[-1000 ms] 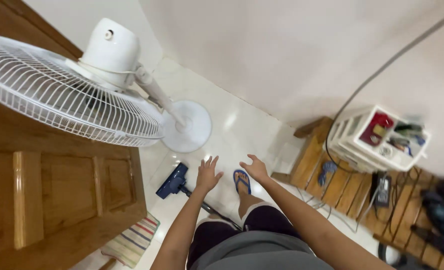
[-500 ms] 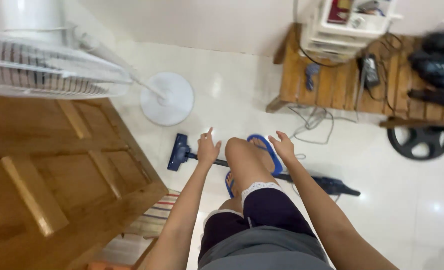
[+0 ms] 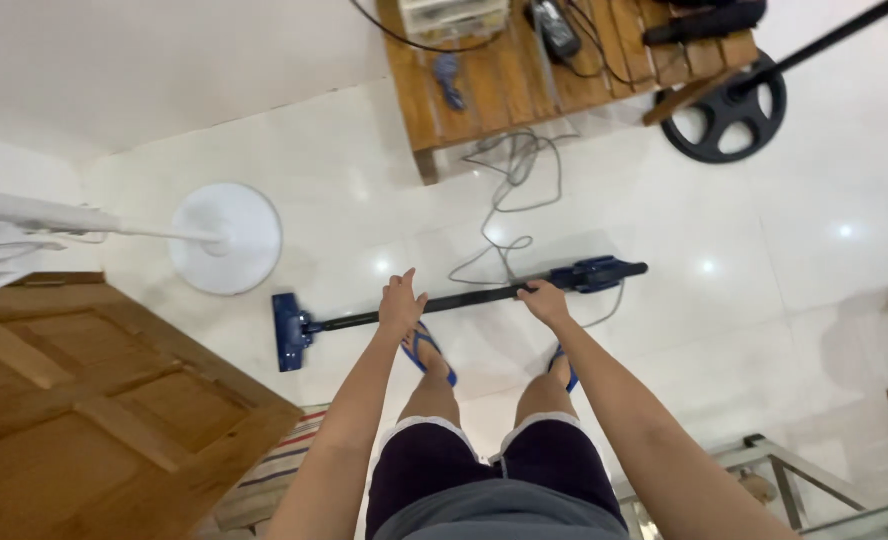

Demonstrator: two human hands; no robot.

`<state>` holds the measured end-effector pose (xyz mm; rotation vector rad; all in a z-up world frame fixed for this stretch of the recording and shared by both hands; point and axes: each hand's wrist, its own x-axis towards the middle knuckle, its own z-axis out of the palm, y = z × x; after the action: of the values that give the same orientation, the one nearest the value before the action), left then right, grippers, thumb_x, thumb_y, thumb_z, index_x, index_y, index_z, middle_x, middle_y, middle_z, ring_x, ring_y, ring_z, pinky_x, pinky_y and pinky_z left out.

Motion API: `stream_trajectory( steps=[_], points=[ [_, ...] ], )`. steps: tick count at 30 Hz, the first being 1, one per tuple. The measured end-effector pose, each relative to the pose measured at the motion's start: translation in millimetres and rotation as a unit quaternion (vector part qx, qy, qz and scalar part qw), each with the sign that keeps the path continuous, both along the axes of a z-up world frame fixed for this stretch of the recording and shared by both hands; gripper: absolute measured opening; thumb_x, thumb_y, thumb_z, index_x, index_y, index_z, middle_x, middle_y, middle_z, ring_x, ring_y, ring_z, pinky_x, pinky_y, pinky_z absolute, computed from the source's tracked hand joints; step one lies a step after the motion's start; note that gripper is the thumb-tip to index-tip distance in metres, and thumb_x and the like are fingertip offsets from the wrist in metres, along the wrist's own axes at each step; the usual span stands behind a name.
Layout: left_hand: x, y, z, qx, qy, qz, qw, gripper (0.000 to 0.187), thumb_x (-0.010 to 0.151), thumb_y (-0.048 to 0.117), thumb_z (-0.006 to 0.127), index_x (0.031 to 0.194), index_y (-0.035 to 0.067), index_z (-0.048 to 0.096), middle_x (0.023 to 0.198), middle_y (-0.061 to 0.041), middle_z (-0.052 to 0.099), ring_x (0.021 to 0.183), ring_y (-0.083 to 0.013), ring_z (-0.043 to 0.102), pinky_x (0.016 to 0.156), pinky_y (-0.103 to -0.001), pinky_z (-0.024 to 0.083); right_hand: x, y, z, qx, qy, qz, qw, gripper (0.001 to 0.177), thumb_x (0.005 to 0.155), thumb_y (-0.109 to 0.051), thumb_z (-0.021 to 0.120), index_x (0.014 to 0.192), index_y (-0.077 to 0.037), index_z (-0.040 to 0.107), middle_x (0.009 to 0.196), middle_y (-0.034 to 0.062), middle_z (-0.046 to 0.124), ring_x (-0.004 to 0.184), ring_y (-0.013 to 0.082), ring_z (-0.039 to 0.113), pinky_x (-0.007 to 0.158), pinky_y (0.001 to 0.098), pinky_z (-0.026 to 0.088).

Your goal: Vacuuming the floor in a hallway or entryway, cleaning around a fan and under furniture.

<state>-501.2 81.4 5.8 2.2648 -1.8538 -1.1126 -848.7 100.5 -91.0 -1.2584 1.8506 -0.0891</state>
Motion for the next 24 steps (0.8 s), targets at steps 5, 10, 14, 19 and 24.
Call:
stream_trajectory(
  steps=[5, 10, 14, 19, 24],
  points=[
    [-109.6, 11.5, -47.4, 0.024, -0.024, -0.063, 0.997, 0.069, 0.09, 0.036, 0.073, 0.15, 0.02, 0.043, 0.137, -0.016, 0.052, 0.122, -0.0393, 0.054, 0.097, -0.052, 0.052, -130.9, 31.3, -33.4, 0.025, 0.095, 0.092, 0.991, 0.058, 0.085, -0.048, 0.072, 0.128, -0.009, 0.069, 0.117, 0.0146, 0.075, 0.112, 0.0309, 0.069, 0.1, 0.038, 0.052],
    [-225.7, 43.0, -114.4, 0.035, -0.084, -0.15, 0.985, 0.061, 0.089, 0.039, 0.072, 0.142, 0.021, 0.051, 0.132, -0.01, 0.056, 0.122, -0.0345, 0.056, 0.093, -0.052, 0.052, -244.9, 22.9, -10.8, 0.137, 0.195, 0.106, 0.965, 0.054, 0.087, -0.034, 0.072, 0.137, -0.015, 0.062, 0.135, 0.0112, 0.064, 0.128, 0.0314, 0.058, 0.101, 0.0444, 0.053],
    [-287.1, 55.6, -166.9, 0.028, -0.106, -0.182, 0.977, 0.061, 0.091, 0.038, 0.071, 0.145, 0.019, 0.05, 0.128, -0.009, 0.057, 0.119, -0.0332, 0.058, 0.089, -0.05, 0.053, -300.4, 9.2, -68.4, 0.134, 0.242, 0.139, 0.951, 0.051, 0.089, -0.027, 0.072, 0.137, -0.014, 0.062, 0.136, 0.0091, 0.061, 0.129, 0.0296, 0.056, 0.099, 0.0431, 0.054],
    [-323.5, 46.7, -257.7, 0.044, -0.118, -0.204, 0.971, 0.063, 0.088, 0.039, 0.072, 0.144, 0.021, 0.05, 0.126, -0.009, 0.058, 0.12, -0.0317, 0.058, 0.089, -0.047, 0.054, -324.2, -21.0, -174.6, 0.071, 0.316, 0.267, 0.908, 0.051, 0.089, -0.017, 0.07, 0.138, -0.011, 0.057, 0.139, 0.0064, 0.058, 0.132, 0.0245, 0.052, 0.103, 0.0399, 0.049],
    [-306.5, 37.0, -324.3, 0.036, -0.137, -0.177, 0.974, 0.06, 0.093, 0.036, 0.068, 0.146, 0.017, 0.048, 0.13, -0.011, 0.056, 0.117, -0.0331, 0.059, 0.084, -0.047, 0.056, -323.3, -31.8, -259.6, 0.015, 0.337, 0.36, 0.87, 0.057, 0.083, -0.018, 0.073, 0.136, -0.013, 0.053, 0.135, 0.004, 0.056, 0.128, 0.0249, 0.05, 0.106, 0.0464, 0.042]
  ],
)
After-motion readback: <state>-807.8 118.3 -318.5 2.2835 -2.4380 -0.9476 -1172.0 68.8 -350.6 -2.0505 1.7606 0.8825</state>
